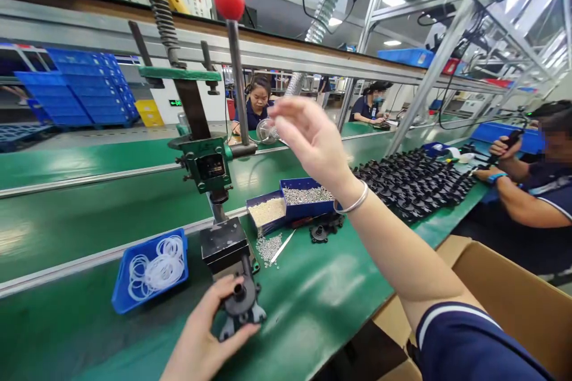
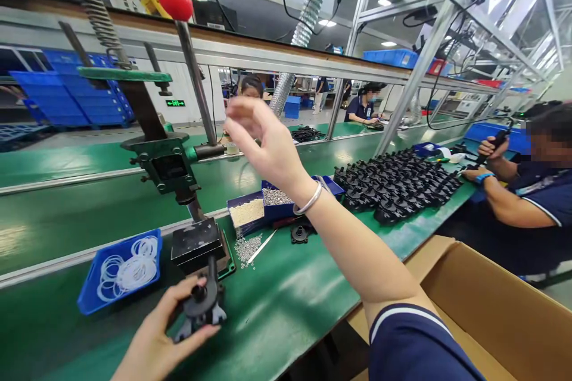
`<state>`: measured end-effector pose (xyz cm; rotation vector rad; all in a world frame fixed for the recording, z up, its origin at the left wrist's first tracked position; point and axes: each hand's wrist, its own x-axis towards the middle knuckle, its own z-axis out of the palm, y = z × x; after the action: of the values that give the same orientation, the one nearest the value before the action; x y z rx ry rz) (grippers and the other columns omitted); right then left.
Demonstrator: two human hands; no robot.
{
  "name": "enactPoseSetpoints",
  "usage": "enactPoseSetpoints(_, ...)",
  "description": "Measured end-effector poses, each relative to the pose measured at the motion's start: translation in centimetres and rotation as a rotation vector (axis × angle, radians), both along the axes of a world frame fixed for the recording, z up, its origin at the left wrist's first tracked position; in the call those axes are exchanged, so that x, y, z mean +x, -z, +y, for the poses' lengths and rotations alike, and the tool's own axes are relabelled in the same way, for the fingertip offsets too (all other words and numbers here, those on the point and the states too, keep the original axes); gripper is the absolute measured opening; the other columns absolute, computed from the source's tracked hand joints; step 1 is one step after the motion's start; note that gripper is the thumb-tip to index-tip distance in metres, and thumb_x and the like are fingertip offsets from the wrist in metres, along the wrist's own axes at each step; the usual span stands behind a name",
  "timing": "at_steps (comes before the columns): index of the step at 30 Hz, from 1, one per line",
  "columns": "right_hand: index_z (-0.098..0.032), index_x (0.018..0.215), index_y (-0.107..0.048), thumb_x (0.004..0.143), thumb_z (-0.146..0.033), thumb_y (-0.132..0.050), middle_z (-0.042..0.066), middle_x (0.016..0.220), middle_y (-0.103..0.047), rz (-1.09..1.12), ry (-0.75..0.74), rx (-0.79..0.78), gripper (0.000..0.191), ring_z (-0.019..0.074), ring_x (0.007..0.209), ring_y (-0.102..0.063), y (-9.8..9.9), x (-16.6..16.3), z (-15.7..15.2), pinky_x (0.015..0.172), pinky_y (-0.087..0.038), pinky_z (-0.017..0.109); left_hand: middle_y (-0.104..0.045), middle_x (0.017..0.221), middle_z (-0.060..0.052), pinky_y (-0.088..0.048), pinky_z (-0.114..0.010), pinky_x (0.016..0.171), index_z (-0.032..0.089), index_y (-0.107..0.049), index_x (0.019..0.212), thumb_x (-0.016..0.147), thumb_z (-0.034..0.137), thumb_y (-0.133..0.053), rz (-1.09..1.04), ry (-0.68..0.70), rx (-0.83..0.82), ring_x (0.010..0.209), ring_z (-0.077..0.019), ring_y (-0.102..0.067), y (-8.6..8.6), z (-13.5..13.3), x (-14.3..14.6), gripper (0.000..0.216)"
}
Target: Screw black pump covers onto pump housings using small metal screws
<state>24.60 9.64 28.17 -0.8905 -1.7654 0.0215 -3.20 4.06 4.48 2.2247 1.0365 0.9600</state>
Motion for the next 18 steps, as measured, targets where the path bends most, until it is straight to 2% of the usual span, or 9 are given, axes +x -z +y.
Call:
enactPoseSetpoints(1, -0.018, 0.125, -0.053, 0.103, -0.038, -0.044, 0.009, 0.127, -0.061, -0.156, 0.135, -0.143, 0.031, 0.0178, 0.116, -0.061, 1.3, 1.4, 0.9, 0.103, -0.047, 0.036, -0.068, 0.127, -0.008, -0.053, -0.047, 0.102, 0.027, -0.056, 0.121, 0.076, 0.045, -0.077, 0.027, 0.030, -0.052, 0.118, -0.0302, -0.066, 1.4, -1.0, -0.1, 0.052)
enactPoseSetpoints(2, -0.018, 0.119, -0.059, 0.102, -0.035, -0.047, 0.009, 0.124, -0.063, -0.345, 0.276, -0.349, 0.027, 0.0185, 0.115, -0.060, 2.8, 2.9, 1.8, 0.104, -0.046, 0.036, -0.068, 0.127, -0.008, -0.054, -0.046, 0.101, 0.028, -0.057, 0.119, 0.076, 0.044, -0.077, 0.044, 0.057, -0.103, 0.117, -0.0297, -0.067, 2.6, -1.8, 0.0, 0.050)
enactPoseSetpoints(5, -0.012, 0.088, -0.069, 0.088, -0.024, -0.071, 0.011, 0.096, -0.070, -0.545, 0.375, -0.691, 0.012, 0.0223, 0.094, -0.067, 7.3, 7.1, 4.2, 0.090, -0.053, 0.038, -0.067, 0.128, -0.009, -0.054, -0.046, 0.101, 0.027, -0.059, 0.118, 0.076, 0.042, -0.077, 0.005, 0.023, -0.202, 0.117, -0.0298, -0.067, 5.0, -3.2, 0.4, 0.048)
enactPoseSetpoints(7, -0.012, 0.091, -0.068, 0.089, -0.028, -0.071, 0.007, 0.094, -0.070, -0.599, 0.386, -0.842, 0.016, 0.0189, 0.087, -0.068, 9.9, 9.0, 5.5, 0.082, -0.057, 0.036, -0.065, 0.131, -0.012, -0.053, -0.047, 0.101, 0.026, -0.059, 0.119, 0.076, 0.041, -0.076, -0.046, -0.009, -0.195, 0.119, -0.0310, -0.065, 5.5, -3.4, 0.7, 0.048)
enactPoseSetpoints(10, -0.015, 0.109, -0.065, 0.096, -0.034, -0.062, 0.005, 0.109, -0.067, -0.624, 0.381, -0.972, 0.023, 0.0176, 0.092, -0.067, 13.0, 10.1, 7.0, 0.082, -0.058, 0.036, -0.064, 0.131, -0.013, -0.055, -0.047, 0.098, 0.026, -0.062, 0.118, 0.077, 0.041, -0.075, -0.079, 0.032, -0.116, 0.120, -0.0336, -0.064, 5.0, -2.8, 1.1, 0.046)
enactPoseSetpoints(12, -0.015, 0.113, -0.064, 0.097, -0.034, -0.061, 0.006, 0.113, -0.066, -0.608, 0.376, -1.011, 0.025, 0.0186, 0.096, -0.066, 14.3, 10.1, 7.9, 0.084, -0.058, 0.038, -0.069, 0.121, -0.011, -0.058, -0.045, 0.094, 0.028, -0.064, 0.116, 0.079, 0.042, -0.073, -0.078, 0.065, -0.087, 0.113, -0.0335, -0.068, 4.5, -1.9, 1.6, 0.040)
enactPoseSetpoints(15, -0.015, 0.111, -0.065, 0.096, -0.035, -0.061, 0.006, 0.111, -0.067, -0.549, 0.375, -1.050, 0.025, 0.0184, 0.094, -0.066, 15.6, 10.3, 9.0, 0.083, -0.058, 0.037, -0.074, 0.102, -0.008, -0.060, -0.043, 0.091, 0.029, -0.066, 0.112, 0.089, 0.039, -0.063, -0.068, 0.080, -0.091, 0.099, -0.0300, -0.073, 4.4, -0.5, 2.4, 0.025)
enactPoseSetpoints(18, -0.014, 0.108, -0.065, 0.097, -0.035, -0.061, 0.005, 0.104, -0.068, -0.449, 0.356, -1.085, 0.024, 0.0164, 0.087, -0.067, 16.3, 11.1, 9.5, 0.077, -0.058, 0.034, -0.074, 0.098, -0.007, -0.061, -0.041, 0.089, 0.030, -0.065, 0.113, 0.094, 0.036, -0.055, -0.058, 0.090, -0.097, 0.095, -0.0281, -0.074, 4.7, 0.0, 2.9, 0.022)
